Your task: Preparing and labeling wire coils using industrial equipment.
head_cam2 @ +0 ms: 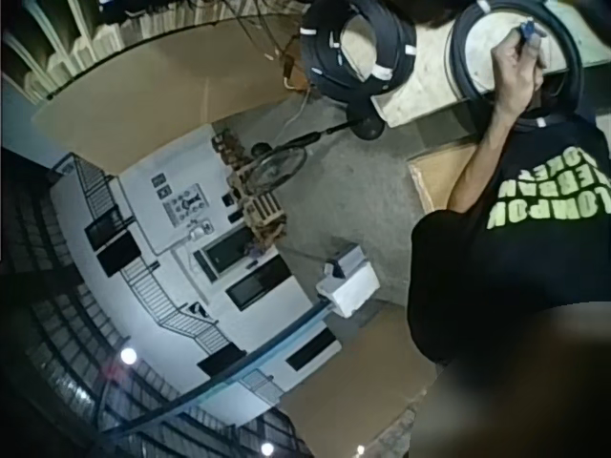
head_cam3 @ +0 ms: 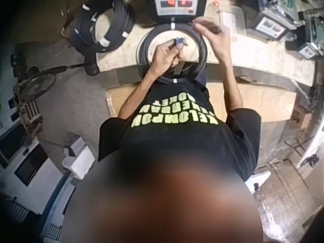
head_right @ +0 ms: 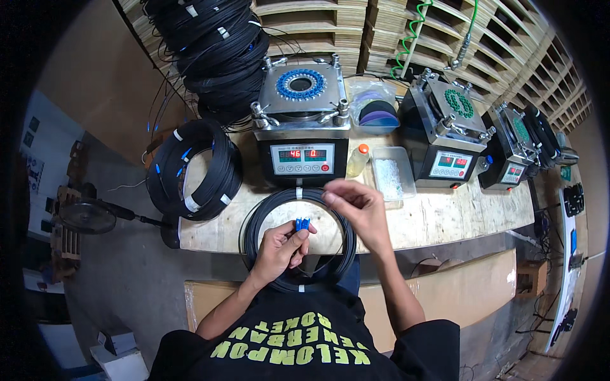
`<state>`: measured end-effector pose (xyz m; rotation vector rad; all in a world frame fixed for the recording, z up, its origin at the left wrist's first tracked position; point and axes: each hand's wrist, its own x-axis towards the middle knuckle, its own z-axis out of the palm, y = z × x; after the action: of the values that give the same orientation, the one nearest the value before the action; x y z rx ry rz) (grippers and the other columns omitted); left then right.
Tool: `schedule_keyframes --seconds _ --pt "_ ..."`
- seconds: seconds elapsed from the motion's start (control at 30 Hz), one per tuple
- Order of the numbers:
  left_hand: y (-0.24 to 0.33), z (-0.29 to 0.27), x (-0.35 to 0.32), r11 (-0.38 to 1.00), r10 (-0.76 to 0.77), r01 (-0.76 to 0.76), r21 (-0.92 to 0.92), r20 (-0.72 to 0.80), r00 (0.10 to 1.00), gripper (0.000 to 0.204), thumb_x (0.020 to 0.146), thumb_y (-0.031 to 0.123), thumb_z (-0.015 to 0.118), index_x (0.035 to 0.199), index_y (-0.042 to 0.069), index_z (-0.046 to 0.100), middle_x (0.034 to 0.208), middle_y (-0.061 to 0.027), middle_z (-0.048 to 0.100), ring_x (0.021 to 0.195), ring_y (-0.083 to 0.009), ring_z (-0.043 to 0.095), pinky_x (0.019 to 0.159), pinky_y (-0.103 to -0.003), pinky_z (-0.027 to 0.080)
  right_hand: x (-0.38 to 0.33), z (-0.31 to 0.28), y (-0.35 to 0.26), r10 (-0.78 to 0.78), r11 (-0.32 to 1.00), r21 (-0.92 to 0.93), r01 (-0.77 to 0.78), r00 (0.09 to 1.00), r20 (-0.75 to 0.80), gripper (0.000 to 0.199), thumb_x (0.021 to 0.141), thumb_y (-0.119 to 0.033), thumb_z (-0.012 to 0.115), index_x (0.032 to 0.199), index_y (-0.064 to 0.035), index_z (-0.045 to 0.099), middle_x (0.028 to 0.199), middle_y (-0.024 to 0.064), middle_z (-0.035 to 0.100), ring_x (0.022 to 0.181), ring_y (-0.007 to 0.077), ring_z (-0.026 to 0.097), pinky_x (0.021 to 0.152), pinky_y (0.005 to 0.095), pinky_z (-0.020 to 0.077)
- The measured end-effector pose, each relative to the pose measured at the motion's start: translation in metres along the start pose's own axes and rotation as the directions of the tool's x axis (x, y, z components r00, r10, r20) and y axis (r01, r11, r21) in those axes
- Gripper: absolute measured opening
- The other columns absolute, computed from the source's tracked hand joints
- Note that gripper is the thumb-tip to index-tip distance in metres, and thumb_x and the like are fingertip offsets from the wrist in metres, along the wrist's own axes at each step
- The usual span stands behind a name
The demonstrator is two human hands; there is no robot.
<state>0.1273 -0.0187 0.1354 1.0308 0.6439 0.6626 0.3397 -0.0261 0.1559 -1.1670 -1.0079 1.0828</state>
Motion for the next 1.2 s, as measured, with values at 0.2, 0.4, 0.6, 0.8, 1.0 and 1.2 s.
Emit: schedule_keyframes --seconds 0.2,0.4,0.6,0.8,1.0,1.2 --pt "0.008 0.001 0.0 0.999 0.019 -0.019 0.026 -0.008 1.0 0.028 0.105 0.023 0.058 0.114 -0.001 0.068 0.068 0.0023 0.053 0.05 -0.001 0.042 0.044 -0.019 0.033 -0.016 0.018 -0.003 0.037 0.996 0.082 -0.044 0.996 0.08 0.017 0.092 -0.002 0.072 0.108 0.0041 0.073 0.096 0.0114 0.076 0.088 0.0132 0.071 0.081 0.0261 0.0567" --pt "0.009 0.0 0.001 0.998 0.009 -0.009 0.064 0.008 1.0 0.03 0.104 0.024 0.06 0.113 -0.002 0.069 0.066 0.003 0.052 0.05 -0.0005 0.042 0.044 -0.019 0.032 -0.019 0.016 0.002 0.052 0.997 0.046 -0.056 0.995 0.086 0.018 0.092 -0.003 0.073 0.108 0.0042 0.073 0.095 0.0115 0.076 0.088 0.012 0.07 0.08 0.0256 0.0564" --pt "0.009 -0.002 0.001 0.999 -0.011 0.01 0.048 0.03 0.999 0.031 0.104 0.025 0.06 0.113 -0.003 0.068 0.065 0.003 0.052 0.049 -0.0003 0.041 0.043 -0.019 0.031 -0.021 0.012 0.004 0.056 0.998 0.0 -0.056 0.994 0.089 0.018 0.09 -0.004 0.074 0.107 0.0031 0.075 0.096 0.0108 0.076 0.088 0.0116 0.07 0.08 0.0253 0.0564" --pt "0.01 -0.003 0.003 0.999 -0.029 0.029 0.031 0.008 1.0 0.032 0.104 0.026 0.061 0.111 -0.004 0.069 0.066 0.0025 0.053 0.048 -0.0012 0.042 0.042 -0.019 0.032 -0.022 0.013 0.003 0.056 0.998 -0.019 -0.054 0.993 0.105 0.019 0.09 -0.004 0.074 0.108 0.0025 0.075 0.102 0.013 0.076 0.091 0.0141 0.07 0.082 0.0275 0.0572" --pt "0.009 -0.005 0.001 1.0 -0.03 0.03 -0.008 0.014 0.999 0.03 0.104 0.026 0.06 0.108 -0.004 0.068 0.066 0.0017 0.053 0.047 -0.0022 0.043 0.042 -0.019 0.034 -0.023 0.016 0.008 0.028 0.998 0.047 -0.035 0.989 0.143 0.019 0.09 -0.002 0.073 0.108 0.0038 0.075 0.108 0.0155 0.074 0.094 0.0168 0.07 0.084 0.029 0.0571" --pt "0.008 -0.003 0.003 0.999 -0.051 0.051 -0.018 0.025 0.998 0.029 0.105 0.025 0.059 0.109 -0.003 0.066 0.068 0.0018 0.053 0.047 -0.0022 0.043 0.042 -0.019 0.034 -0.02 0.013 0.009 -0.001 0.996 0.083 -0.014 0.985 0.17 0.019 0.092 -0.001 0.071 0.109 0.0045 0.074 0.111 0.0149 0.073 0.096 0.0165 0.069 0.087 0.0302 0.0564"
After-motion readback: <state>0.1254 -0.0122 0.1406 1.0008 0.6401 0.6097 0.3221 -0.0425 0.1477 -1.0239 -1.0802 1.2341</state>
